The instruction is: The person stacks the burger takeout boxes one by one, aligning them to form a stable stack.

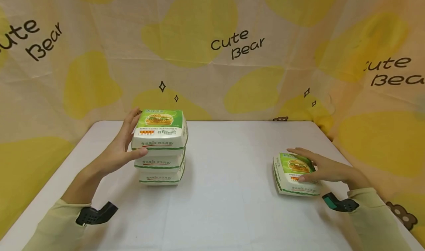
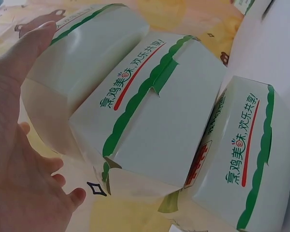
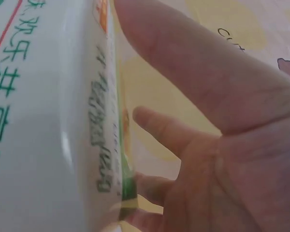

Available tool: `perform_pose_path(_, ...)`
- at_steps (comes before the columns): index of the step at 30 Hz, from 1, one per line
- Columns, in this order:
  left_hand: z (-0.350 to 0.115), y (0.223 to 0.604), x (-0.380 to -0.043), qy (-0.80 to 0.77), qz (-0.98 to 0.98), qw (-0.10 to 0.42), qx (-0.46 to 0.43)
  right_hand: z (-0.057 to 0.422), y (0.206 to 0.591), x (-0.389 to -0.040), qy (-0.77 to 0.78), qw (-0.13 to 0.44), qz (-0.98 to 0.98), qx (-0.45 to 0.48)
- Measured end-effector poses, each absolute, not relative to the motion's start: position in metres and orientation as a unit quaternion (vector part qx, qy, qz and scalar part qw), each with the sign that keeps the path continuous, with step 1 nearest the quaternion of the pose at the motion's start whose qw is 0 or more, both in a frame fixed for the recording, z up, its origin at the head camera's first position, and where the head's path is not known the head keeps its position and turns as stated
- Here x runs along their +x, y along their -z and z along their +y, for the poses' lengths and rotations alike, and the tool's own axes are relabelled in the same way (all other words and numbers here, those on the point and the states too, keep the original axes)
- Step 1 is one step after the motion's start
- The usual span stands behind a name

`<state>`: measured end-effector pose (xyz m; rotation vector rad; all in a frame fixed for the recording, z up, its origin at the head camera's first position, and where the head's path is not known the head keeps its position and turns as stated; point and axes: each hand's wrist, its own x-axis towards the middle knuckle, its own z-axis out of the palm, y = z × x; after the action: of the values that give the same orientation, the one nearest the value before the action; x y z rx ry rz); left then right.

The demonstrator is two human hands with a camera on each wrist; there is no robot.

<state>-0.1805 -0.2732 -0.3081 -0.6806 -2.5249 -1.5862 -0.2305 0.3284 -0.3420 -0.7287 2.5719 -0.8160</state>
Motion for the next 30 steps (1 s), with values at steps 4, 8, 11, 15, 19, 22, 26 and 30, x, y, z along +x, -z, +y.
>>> perform_pose_path(4, -0.274, 0.308, -0.18, 0.517, -0.827, 0.036, -0.217, 0.333, 0.337, -0.228, 0.291, 0.18, 0.903, -0.259)
perform_pose_path(8, -0.273, 0.307, -0.18, 0.516, -0.828, 0.036, -0.218, 0.336, 0.332, -0.225, 0.287, 0.188, 0.901, -0.267)
perform_pose_path(11, -0.273, 0.308, -0.18, 0.515, -0.826, 0.04, -0.225, 0.337, 0.331, -0.224, 0.286, 0.192, 0.899, -0.272)
perform_pose_path(15, -0.273, 0.309, -0.179, 0.511, -0.827, 0.04, -0.23, 0.336, 0.332, -0.223, 0.288, 0.195, 0.896, -0.275)
perform_pose_path(19, -0.272, 0.308, -0.179, 0.512, -0.827, 0.035, -0.229, 0.336, 0.332, -0.221, 0.291, 0.192, 0.895, -0.279)
perform_pose_path(22, -0.272, 0.308, -0.179, 0.517, -0.824, 0.033, -0.229, 0.335, 0.331, -0.221, 0.289, 0.188, 0.895, -0.282)
perform_pose_path(26, -0.273, 0.308, -0.18, 0.525, -0.819, 0.03, -0.231, 0.333, 0.33, -0.221, 0.289, 0.186, 0.895, -0.283)
perform_pose_path(30, -0.273, 0.309, -0.18, 0.533, -0.812, 0.025, -0.238, 0.331, 0.333, -0.223, 0.283, 0.179, 0.901, -0.276)
